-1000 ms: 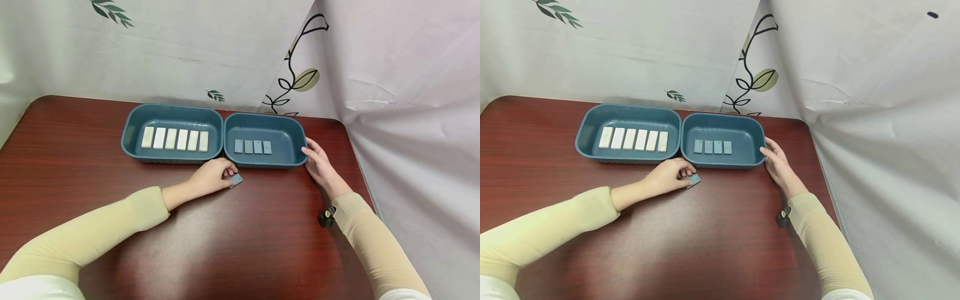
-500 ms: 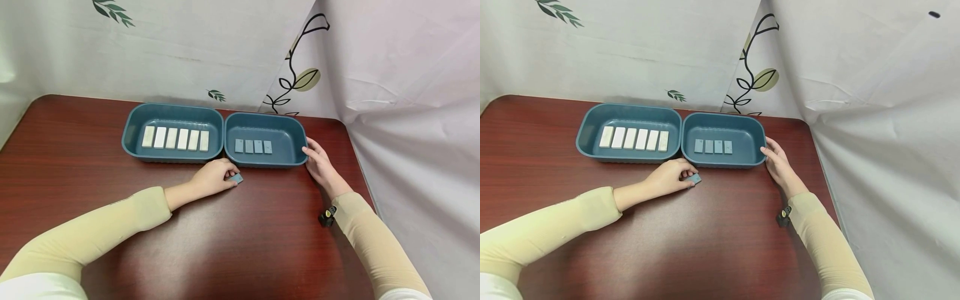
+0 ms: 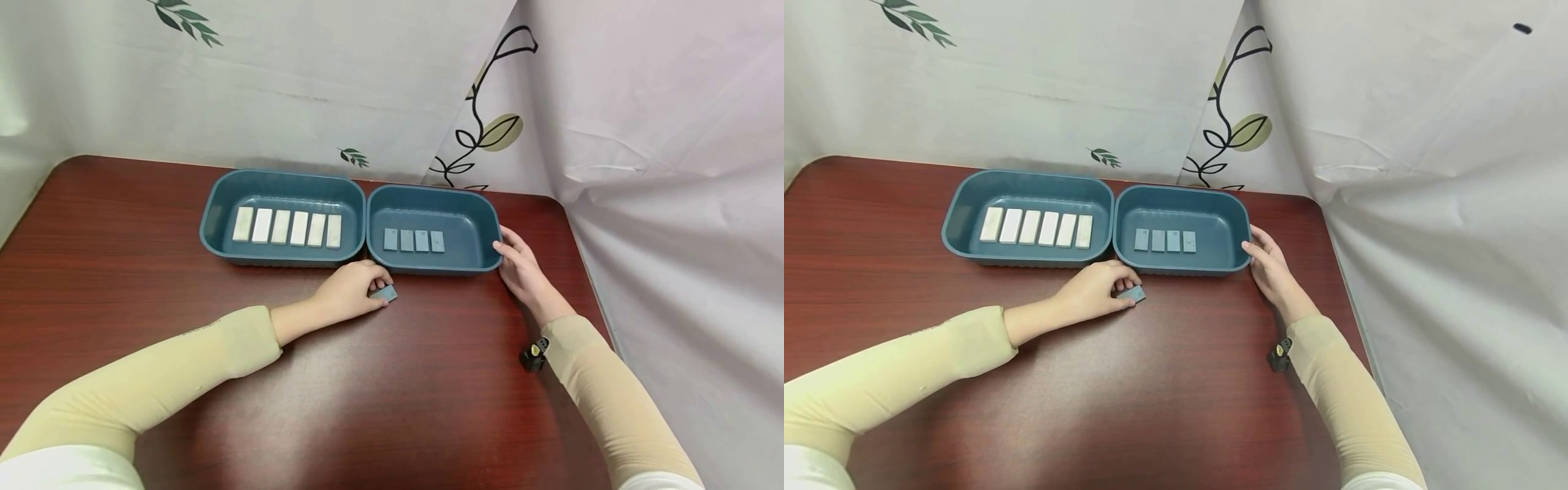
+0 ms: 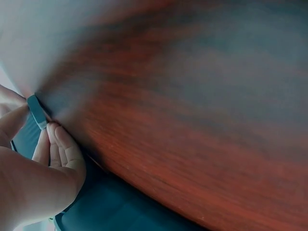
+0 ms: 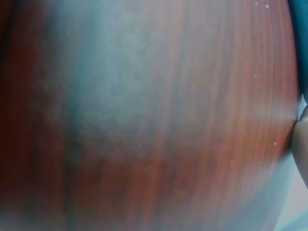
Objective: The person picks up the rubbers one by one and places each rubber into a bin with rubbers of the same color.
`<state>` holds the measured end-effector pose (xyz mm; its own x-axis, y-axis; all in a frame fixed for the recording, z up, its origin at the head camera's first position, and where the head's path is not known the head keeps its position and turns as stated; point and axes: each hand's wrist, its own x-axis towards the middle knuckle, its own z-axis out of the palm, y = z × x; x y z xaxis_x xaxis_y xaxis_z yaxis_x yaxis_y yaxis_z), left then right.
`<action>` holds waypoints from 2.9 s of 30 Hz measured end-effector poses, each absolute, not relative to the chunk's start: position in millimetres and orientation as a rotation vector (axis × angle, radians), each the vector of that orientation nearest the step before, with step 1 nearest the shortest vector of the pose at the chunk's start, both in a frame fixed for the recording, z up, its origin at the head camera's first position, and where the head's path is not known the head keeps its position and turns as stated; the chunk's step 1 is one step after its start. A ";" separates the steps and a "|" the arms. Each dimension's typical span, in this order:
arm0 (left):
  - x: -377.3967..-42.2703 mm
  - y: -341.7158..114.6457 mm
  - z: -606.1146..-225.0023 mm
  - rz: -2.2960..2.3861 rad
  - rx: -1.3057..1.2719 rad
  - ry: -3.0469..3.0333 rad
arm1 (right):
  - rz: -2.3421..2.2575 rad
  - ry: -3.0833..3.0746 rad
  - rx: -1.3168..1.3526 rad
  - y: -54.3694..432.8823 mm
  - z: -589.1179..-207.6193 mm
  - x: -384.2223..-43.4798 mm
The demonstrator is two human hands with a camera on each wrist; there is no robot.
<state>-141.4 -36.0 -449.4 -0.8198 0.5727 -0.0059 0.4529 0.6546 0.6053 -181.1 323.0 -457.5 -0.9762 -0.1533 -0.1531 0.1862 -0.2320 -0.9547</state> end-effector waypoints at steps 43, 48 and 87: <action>-140.9 -33.0 -432.6 1.026 0.864 2.531 | -2.330 1.780 0.040 322.9 -458.1 -180.5; -137.8 -31.4 -428.5 1.041 0.909 2.509 | -2.332 1.779 0.041 323.2 -458.5 -180.7; -148.5 11.5 -391.3 1.137 1.034 2.500 | -2.352 1.770 0.027 321.4 -458.1 -179.1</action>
